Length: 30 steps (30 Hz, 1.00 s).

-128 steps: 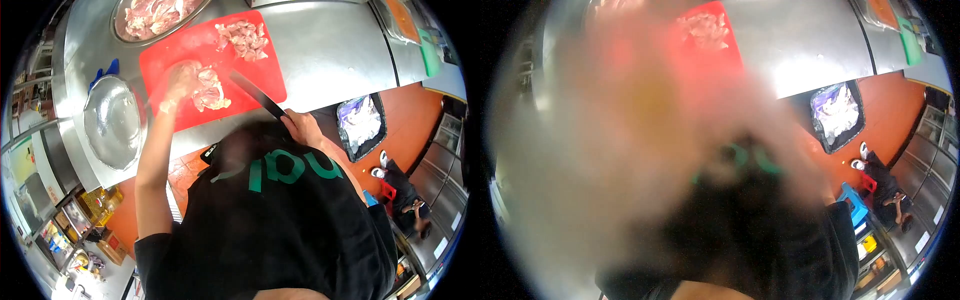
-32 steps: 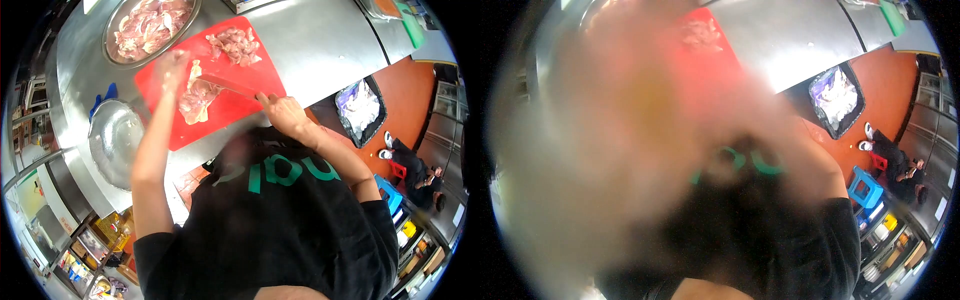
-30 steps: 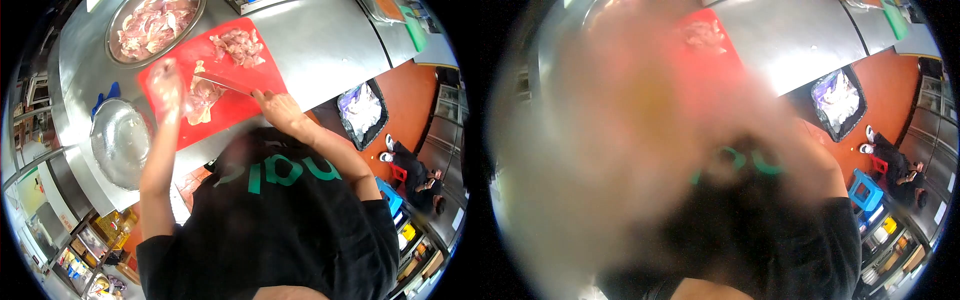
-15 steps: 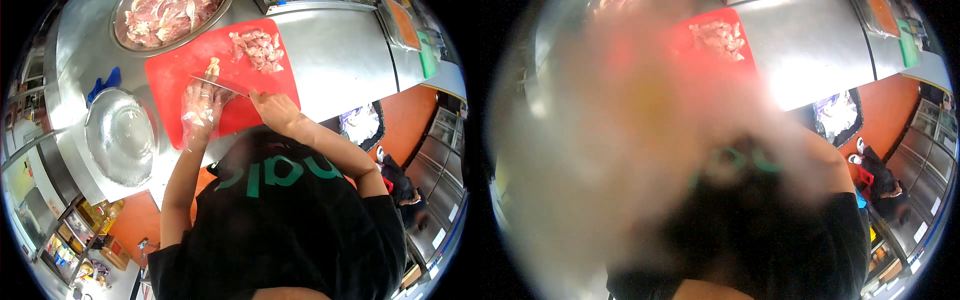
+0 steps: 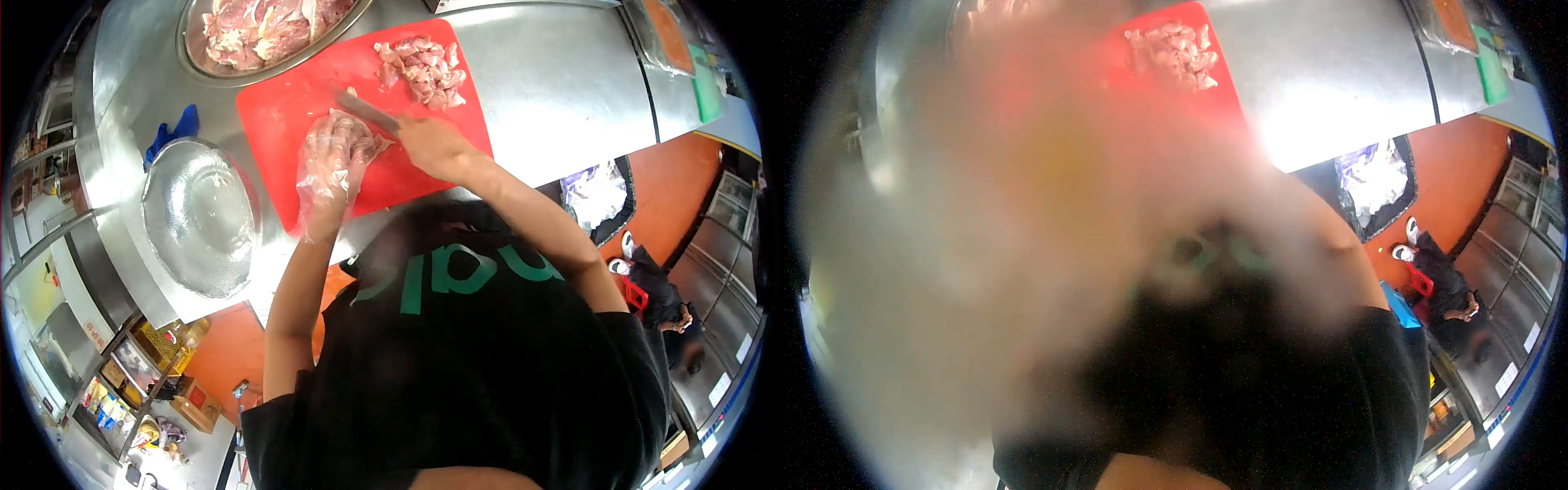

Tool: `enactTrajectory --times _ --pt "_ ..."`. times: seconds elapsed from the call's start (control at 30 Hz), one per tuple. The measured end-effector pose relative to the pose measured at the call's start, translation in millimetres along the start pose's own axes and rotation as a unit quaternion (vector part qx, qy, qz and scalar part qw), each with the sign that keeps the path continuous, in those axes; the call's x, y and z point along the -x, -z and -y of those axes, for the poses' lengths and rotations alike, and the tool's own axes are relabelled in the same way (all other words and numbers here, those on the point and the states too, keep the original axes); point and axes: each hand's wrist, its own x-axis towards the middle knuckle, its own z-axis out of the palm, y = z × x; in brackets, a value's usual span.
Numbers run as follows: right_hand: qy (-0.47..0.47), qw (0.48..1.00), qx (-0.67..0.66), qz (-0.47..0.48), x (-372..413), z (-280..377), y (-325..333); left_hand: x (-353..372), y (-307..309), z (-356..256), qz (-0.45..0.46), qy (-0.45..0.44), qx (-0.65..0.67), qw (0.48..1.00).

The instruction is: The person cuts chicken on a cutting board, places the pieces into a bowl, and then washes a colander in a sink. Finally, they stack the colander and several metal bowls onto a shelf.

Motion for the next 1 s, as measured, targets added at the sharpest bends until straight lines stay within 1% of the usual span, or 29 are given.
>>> enactTrajectory --times 0.03,0.07,0.1,0.13,0.17,0.2,0.23,0.27,0.3,0.33,0.37,0.4,0.43,0.47,0.53,0.57,0.63,0.67,0.7,0.73,0.77,0.83,0.87,0.9,0.93,0.97,1.0 --pt "-0.011 0.999 -0.045 -0.025 9 -8 0 -9 13 -8 -0.004 0.001 0.001 1.0" --pt "-0.011 0.999 -0.044 -0.026 15 -11 -1 -18 28 -15 0.021 -0.006 0.058 0.998" --pt "-0.042 0.996 -0.06 -0.046 22 -13 -4 -23 40 -23 0.05 -0.015 0.115 0.992" --pt "-0.075 0.992 -0.076 -0.066 30 -16 -6 -27 50 -30 0.053 -0.018 0.117 0.992" --pt "-0.078 0.992 -0.076 -0.069 38 -19 -7 -31 57 -38 0.094 0.149 0.269 0.947" --pt "-0.081 0.989 -0.088 -0.091 44 -21 -7 -33 61 -42 0.131 0.307 0.405 0.851" --pt "-0.085 0.985 -0.1 -0.114 52 -23 -8 -32 56 -37 0.133 0.303 0.404 0.853" --pt "-0.086 0.984 -0.101 -0.117 63 -24 -6 -28 43 -27 0.012 0.25 0.252 0.935" --pt "-0.08 0.98 -0.135 -0.119 77 -25 -3 -24 27 -15 -0.11 0.186 0.089 0.972" --pt "-0.073 0.976 -0.167 -0.121 90 -25 -1 -25 6 2 -0.161 0.137 0.21 0.955" --pt "-0.07 0.976 -0.166 -0.124 101 -25 -2 -36 2 0 -0.164 0.135 0.209 0.954" --pt "-0.087 0.965 -0.191 -0.155 112 -26 -3 -49 1 -8 -0.119 0.072 0.124 0.983" --pt "-0.104 0.952 -0.217 -0.188 122 -26 -5 -60 -2 -13 -0.072 0.007 0.037 0.997" --pt "-0.104 0.951 -0.218 -0.195 131 -28 -8 -68 -11 -14 -0.074 0.0 0.037 0.997" --pt "-0.188 0.921 -0.258 -0.223 148 -34 -21 -78 -44 -13 0.037 -0.019 0.039 0.998" --pt "-0.2 0.914 -0.263 -0.235 154 -35 -28 -79 -63 -4 0.044 -0.036 0.046 0.997" --pt "-0.183 0.932 -0.147 -0.276 171 -38 -44 -77 -112 42 0.076 -0.028 0.11 0.991" --pt "-0.132 0.928 -0.157 -0.311 179 -43 -54 -68 -139 93 0.138 -0.002 0.109 0.984" --pt "-0.113 0.923 -0.141 -0.341 185 -45 -64 -71 -110 82 0.151 0.04 0.155 0.976" --pt "-0.143 0.921 -0.15 -0.328 189 -47 -73 -76 -72 40 0.139 0.067 0.225 0.962" --pt "-0.18 0.922 -0.202 -0.276 198 -44 -78 -78 -47 1 0.133 0.075 0.285 0.946" --pt "-0.178 0.919 -0.2 -0.29 210 -45 -88 -82 -18 -81 0.135 0.077 0.408 0.9" --pt "-0.19 0.923 -0.2 -0.268 216 -44 -89 -81 -13 -125 0.14 0.059 0.458 0.876" --pt "-0.195 0.929 -0.199 -0.244 221 -44 -87 -78 -14 -162 0.143 0.034 0.498 0.855" --pt "-0.173 0.924 -0.201 -0.274 225 -43 -81 -77 -24 -198 0.147 -0.01 0.521 0.841" --pt "-0.162 0.929 -0.2 -0.267 225 -47 -81 -76 -48 -230 0.136 -0.096 0.521 0.837" --pt "-0.168 0.93 -0.179 -0.274 227 -50 -83 -74 -73 -259 0.094 -0.203 0.497 0.839"
